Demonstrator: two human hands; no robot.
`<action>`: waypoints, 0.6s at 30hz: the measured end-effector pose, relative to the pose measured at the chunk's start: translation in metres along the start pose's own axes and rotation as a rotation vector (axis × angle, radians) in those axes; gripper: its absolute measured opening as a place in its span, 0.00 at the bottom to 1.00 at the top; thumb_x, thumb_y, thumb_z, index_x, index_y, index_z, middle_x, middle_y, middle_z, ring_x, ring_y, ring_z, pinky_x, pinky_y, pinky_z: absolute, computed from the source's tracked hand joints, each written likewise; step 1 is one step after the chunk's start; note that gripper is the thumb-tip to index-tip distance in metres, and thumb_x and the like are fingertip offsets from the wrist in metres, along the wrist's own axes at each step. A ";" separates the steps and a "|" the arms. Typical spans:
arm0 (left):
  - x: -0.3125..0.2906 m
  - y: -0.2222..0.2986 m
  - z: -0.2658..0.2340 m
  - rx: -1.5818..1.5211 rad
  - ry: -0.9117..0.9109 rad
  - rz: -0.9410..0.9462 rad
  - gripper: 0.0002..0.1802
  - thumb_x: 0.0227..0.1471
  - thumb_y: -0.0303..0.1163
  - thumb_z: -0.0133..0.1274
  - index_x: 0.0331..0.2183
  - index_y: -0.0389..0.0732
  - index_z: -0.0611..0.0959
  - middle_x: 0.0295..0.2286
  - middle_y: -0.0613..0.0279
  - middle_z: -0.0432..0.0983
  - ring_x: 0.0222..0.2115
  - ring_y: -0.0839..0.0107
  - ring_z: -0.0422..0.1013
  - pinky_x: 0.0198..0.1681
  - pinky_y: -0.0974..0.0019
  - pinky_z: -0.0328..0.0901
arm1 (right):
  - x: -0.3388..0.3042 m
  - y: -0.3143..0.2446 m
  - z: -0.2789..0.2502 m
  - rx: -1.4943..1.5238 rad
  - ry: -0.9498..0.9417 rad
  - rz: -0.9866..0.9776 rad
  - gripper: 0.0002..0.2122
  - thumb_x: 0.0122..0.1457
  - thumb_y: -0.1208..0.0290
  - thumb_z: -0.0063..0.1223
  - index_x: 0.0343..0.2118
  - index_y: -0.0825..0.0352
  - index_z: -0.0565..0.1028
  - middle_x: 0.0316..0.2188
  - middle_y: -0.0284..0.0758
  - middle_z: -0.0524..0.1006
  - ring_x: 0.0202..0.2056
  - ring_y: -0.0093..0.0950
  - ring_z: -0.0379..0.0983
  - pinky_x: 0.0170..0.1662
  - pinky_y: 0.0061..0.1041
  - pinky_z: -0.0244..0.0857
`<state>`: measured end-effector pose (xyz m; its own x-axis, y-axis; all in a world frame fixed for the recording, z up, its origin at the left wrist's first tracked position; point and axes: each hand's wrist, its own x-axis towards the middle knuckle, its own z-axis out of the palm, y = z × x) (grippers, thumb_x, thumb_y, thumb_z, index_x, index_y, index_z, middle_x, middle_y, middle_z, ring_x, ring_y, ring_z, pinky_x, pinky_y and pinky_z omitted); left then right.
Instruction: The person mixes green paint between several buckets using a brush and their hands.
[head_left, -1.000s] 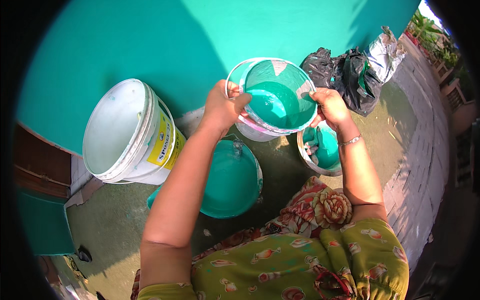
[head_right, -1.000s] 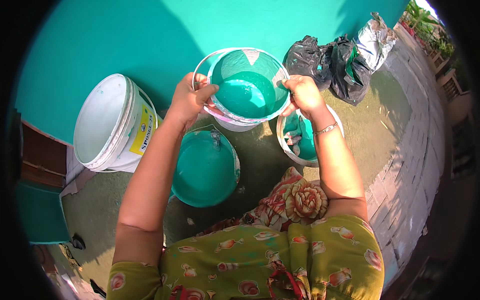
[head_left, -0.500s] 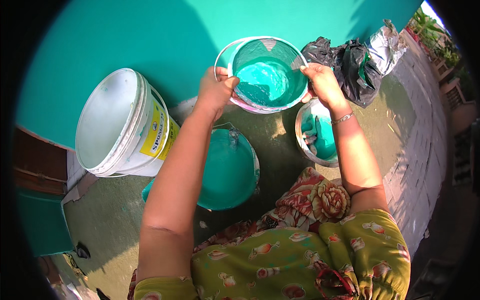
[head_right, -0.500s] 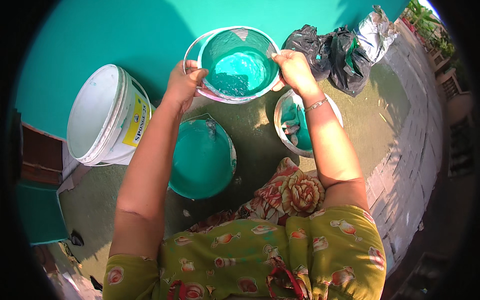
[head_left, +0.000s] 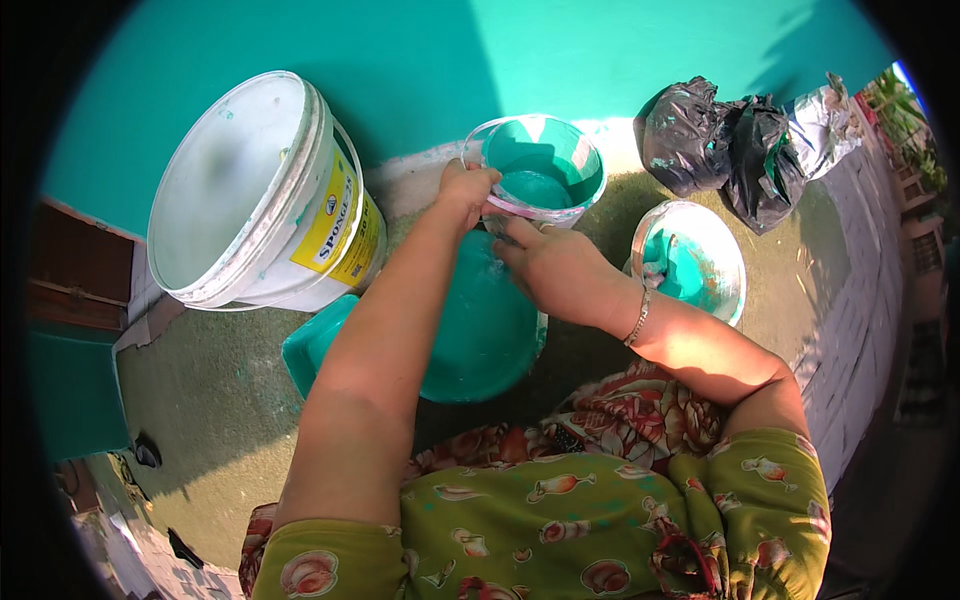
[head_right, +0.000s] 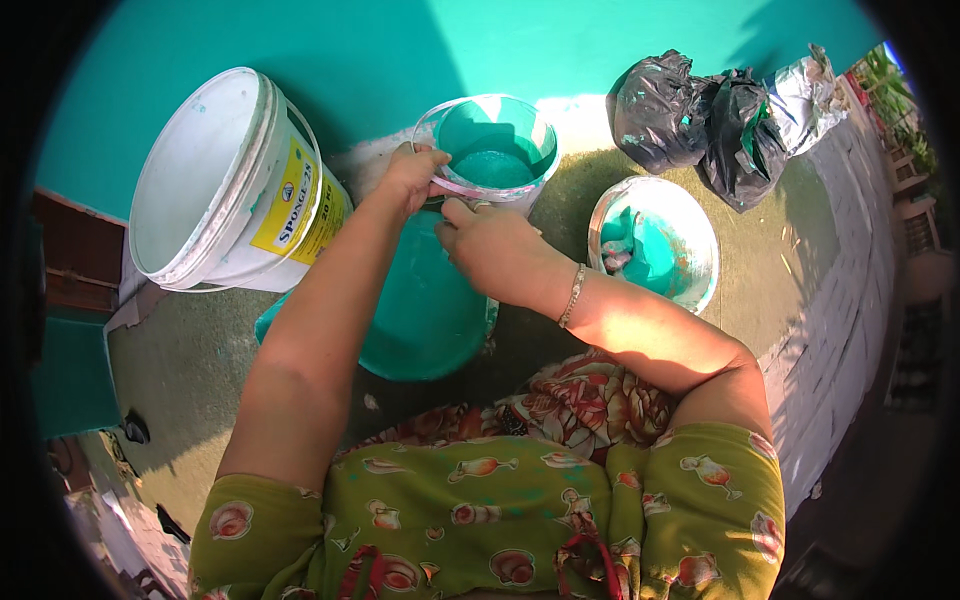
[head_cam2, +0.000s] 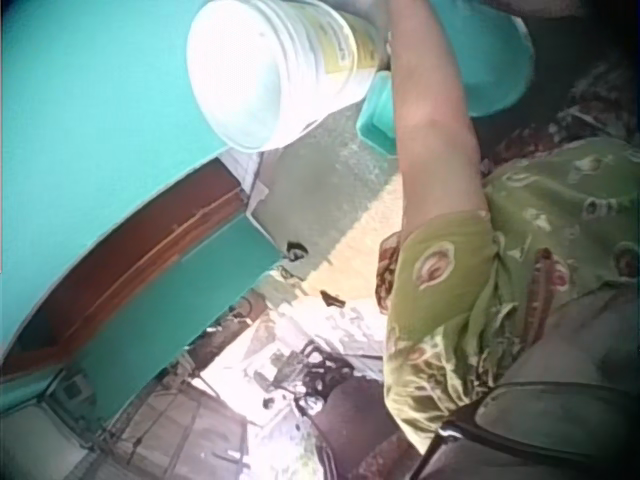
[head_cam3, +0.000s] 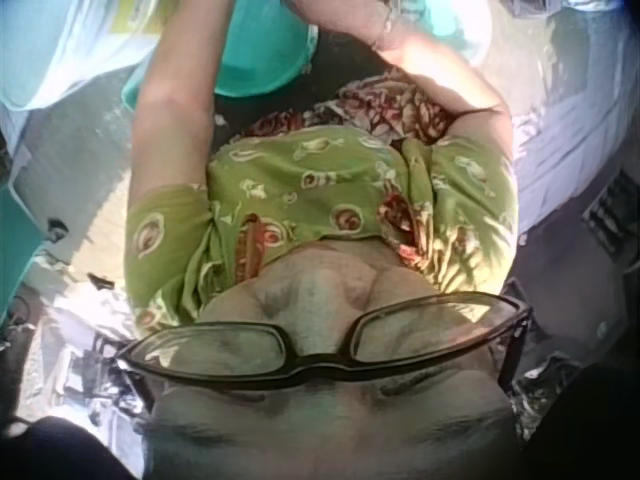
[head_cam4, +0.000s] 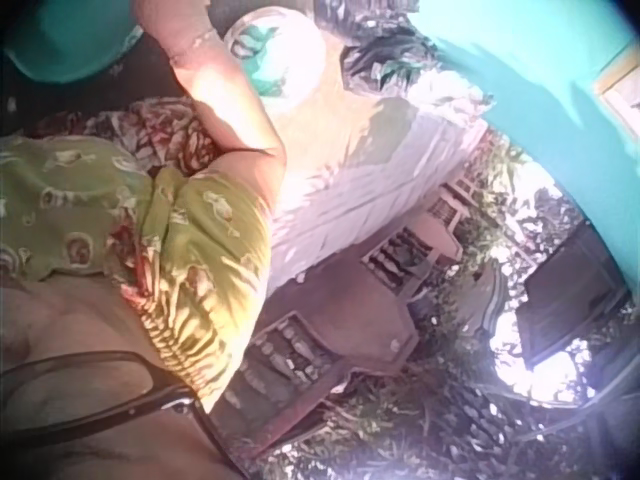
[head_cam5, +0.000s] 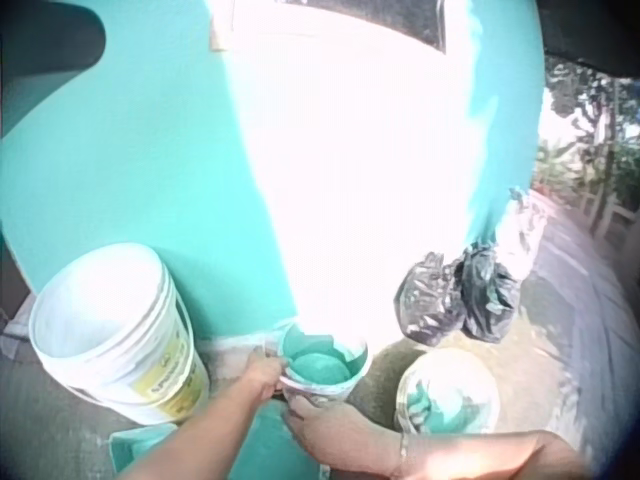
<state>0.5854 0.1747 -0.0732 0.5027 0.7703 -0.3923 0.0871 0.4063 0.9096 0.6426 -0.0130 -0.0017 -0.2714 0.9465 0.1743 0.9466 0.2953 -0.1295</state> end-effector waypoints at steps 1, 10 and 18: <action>0.002 0.000 0.000 0.022 -0.003 -0.004 0.18 0.45 0.18 0.54 0.37 0.35 0.64 0.34 0.56 0.64 0.32 0.62 0.72 0.27 0.53 0.78 | 0.004 0.001 0.014 -0.075 -0.019 -0.105 0.11 0.49 0.73 0.52 0.37 0.68 0.73 0.37 0.37 0.69 0.37 0.35 0.72 0.38 0.32 0.68; 0.016 0.007 -0.011 0.217 -0.035 -0.019 0.19 0.46 0.20 0.56 0.38 0.35 0.64 0.35 0.53 0.65 0.32 0.59 0.73 0.28 0.51 0.78 | 0.015 -0.001 0.058 -0.404 -0.144 -0.262 0.06 0.45 0.69 0.49 0.23 0.62 0.77 0.31 0.34 0.69 0.37 0.30 0.66 0.34 0.24 0.60; 0.016 0.001 -0.015 0.179 -0.074 -0.015 0.22 0.46 0.21 0.55 0.41 0.34 0.63 0.37 0.47 0.69 0.32 0.53 0.76 0.24 0.55 0.77 | -0.011 -0.013 0.023 -0.462 -0.171 -0.104 0.04 0.44 0.69 0.51 0.20 0.60 0.76 0.28 0.32 0.69 0.36 0.31 0.65 0.31 0.22 0.58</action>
<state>0.5801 0.1946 -0.0807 0.5616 0.7239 -0.4007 0.2433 0.3184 0.9162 0.6291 -0.0244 -0.0248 -0.3567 0.9342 -0.0040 0.8804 0.3376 0.3330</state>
